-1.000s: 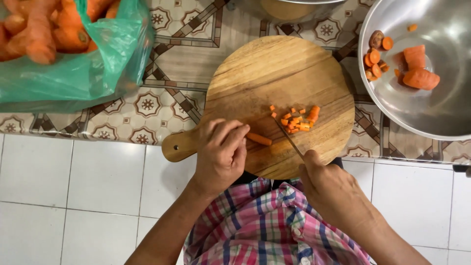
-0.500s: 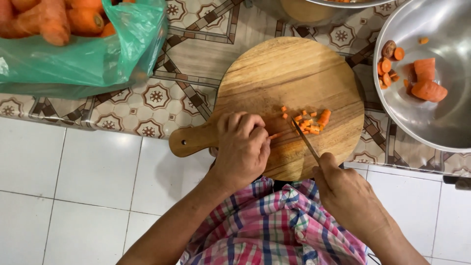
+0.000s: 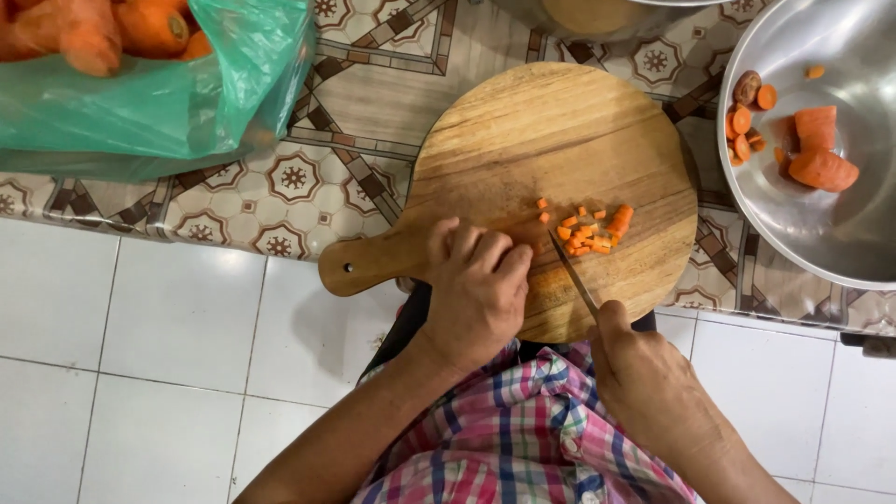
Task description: The person is peeling and chopping carrots into small pieces on a wooden cutting board and then transferring the chopped pieces into a large metal bowl.
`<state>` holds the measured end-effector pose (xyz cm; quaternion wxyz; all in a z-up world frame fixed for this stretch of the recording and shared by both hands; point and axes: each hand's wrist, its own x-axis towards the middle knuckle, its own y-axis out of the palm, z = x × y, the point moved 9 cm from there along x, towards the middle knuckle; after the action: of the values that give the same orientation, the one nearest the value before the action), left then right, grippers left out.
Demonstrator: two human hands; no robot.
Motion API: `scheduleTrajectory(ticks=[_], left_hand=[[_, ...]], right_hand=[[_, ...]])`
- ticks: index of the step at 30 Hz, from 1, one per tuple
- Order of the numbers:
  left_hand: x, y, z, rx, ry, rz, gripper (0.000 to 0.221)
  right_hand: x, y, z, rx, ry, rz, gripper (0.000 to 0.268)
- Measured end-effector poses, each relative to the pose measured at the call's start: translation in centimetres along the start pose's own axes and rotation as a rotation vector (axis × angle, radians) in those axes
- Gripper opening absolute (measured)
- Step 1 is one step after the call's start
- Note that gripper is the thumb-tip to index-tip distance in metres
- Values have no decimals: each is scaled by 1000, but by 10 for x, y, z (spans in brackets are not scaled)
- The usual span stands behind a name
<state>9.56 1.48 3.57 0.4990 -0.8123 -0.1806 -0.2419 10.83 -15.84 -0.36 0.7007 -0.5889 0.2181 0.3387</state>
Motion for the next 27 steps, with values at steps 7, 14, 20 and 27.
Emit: scheduleTrajectory(ticks=[7,14,20,27], left_hand=[[2,-2,-2,-46,-30,34,21],[3,0,1,-38,-45,42,18],[1,1,5,-25,-92,71,19],[-1,5,9,-31,-118,87,20]], right_hand=[[2,14,7,-111,-145,-41,7],[9,16,0,-341,-163,-112,8],[8,8,18,-284,-211,-12,22],[12,1,-3,-204,-58,-47,11]])
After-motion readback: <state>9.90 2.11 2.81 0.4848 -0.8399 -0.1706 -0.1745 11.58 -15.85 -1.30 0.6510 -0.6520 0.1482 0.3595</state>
